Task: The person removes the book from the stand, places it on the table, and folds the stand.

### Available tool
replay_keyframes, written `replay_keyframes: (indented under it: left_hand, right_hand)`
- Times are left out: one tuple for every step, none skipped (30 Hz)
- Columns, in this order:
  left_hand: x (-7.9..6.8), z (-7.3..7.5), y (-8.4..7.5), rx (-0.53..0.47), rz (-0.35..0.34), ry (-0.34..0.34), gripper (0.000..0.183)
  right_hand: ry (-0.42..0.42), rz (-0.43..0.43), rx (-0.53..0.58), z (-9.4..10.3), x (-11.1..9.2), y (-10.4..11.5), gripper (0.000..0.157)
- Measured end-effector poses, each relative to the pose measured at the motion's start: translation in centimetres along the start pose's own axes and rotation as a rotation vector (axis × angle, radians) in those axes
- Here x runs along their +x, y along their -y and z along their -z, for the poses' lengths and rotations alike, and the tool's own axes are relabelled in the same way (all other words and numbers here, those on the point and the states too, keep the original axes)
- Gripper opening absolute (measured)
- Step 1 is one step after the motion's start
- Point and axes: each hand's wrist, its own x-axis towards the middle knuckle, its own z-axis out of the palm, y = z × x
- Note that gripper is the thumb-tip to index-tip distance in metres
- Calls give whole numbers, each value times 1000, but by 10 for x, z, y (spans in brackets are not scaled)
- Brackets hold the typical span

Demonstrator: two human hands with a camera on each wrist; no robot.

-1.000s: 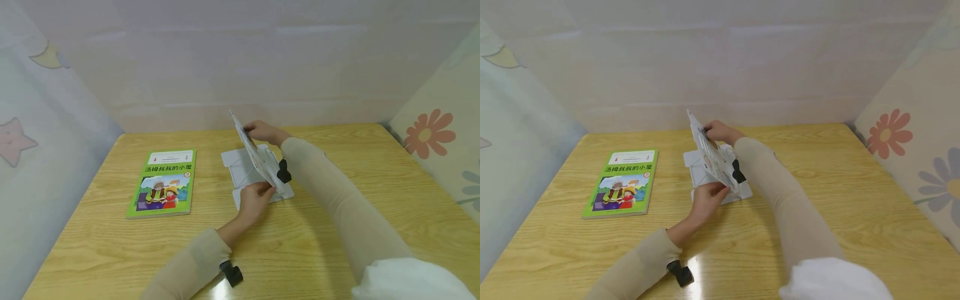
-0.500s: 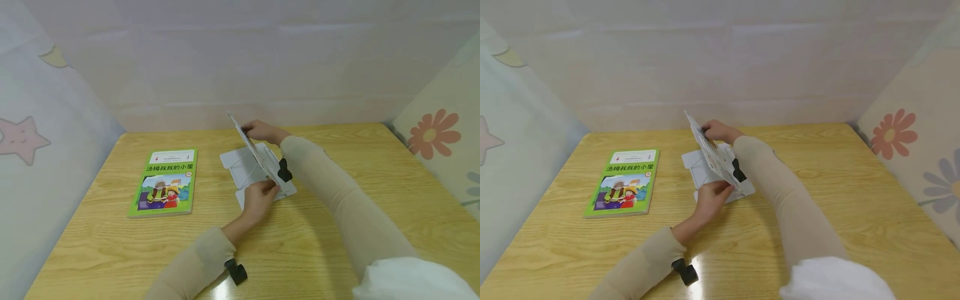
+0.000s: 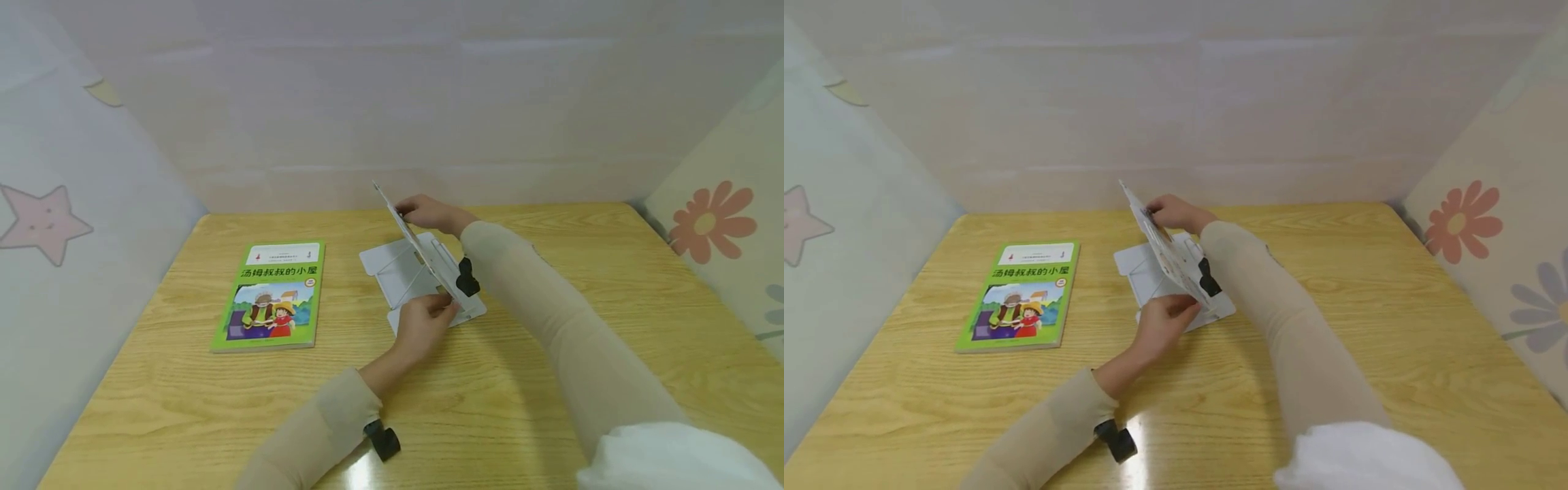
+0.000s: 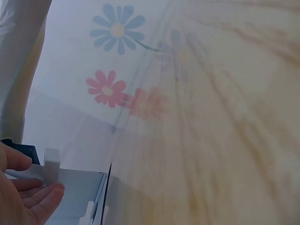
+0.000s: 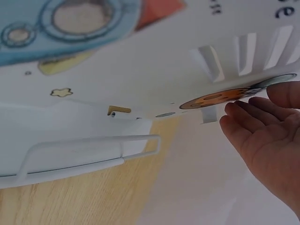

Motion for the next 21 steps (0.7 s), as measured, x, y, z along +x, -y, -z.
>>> replay_keyframes:
  left_hand:
    - [0, 1, 0, -4, 3, 10, 18]
    - [0, 3, 0, -9, 8, 18, 19]
    - [-1, 4, 0, -17, 10, 25, 19]
    - [-1, 6, 1, -21, 17, 33, 19]
    - [-1, 8, 1, -35, 29, 41, 20]
    - [-1, 10, 1, -47, 36, 49, 21]
    - [0, 13, 2, -56, 40, 57, 22]
    - [0, 16, 4, -61, 43, 66, 24]
    - [1, 19, 4, -54, 45, 74, 26]
    - [1, 23, 5, -41, 52, 78, 28]
    - [2, 26, 5, -29, 57, 80, 30]
    - [3, 30, 6, -10, 57, 83, 32]
    - [4, 34, 6, 5, 64, 82, 33]
    - [5, 38, 6, 14, 68, 75, 34]
    - [7, 42, 6, 25, 74, 67, 35]
    - [8, 45, 7, 28, 81, 58, 36]
    - [9, 48, 8, 33, 81, 51, 36]
    - [10, 51, 9, 38, 80, 44, 37]
    - [12, 54, 10, 45, 84, 34, 37]
    - [14, 57, 11, 55, 84, 27, 38]
    - [15, 59, 13, 71, 87, 23, 39]
  right_hand:
    - [-6, 3, -1, 1, -2, 0, 39]
    - [-11, 6, 6, 3, -3, 1, 39]
    - [-16, 7, 16, 4, -6, 2, 40]
    - [-23, 7, 23, 6, -8, 3, 40]
    - [-33, 6, 35, 8, -10, 4, 40]
    - [-49, 6, 46, 9, -13, 6, 40]
    - [-64, 1, 57, 11, -16, 7, 40]
    - [-77, 1, 72, 13, -19, 8, 40]
    - [-93, 4, 79, 14, -22, 10, 40]
    - [-106, 5, 85, 15, -25, 10, 40]
    - [-119, 13, 100, 16, -28, 11, 40]
    - [-129, 21, 109, 16, -31, 12, 40]
    - [-133, 32, 120, 16, -34, 12, 40]
    - [-133, 45, 130, 17, -37, 12, 41]
    - [-137, 56, 136, 16, -41, 12, 41]
    - [-139, 65, 143, 16, -44, 12, 41]
    - [-145, 78, 151, 15, -47, 12, 40]
    - [-148, 89, 158, 14, -51, 12, 40]
    - [-150, 94, 170, 13, -54, 12, 40]
    - [-152, 104, 183, 12, -57, 12, 40]
    - [-157, 116, 195, 10, -60, 12, 40]
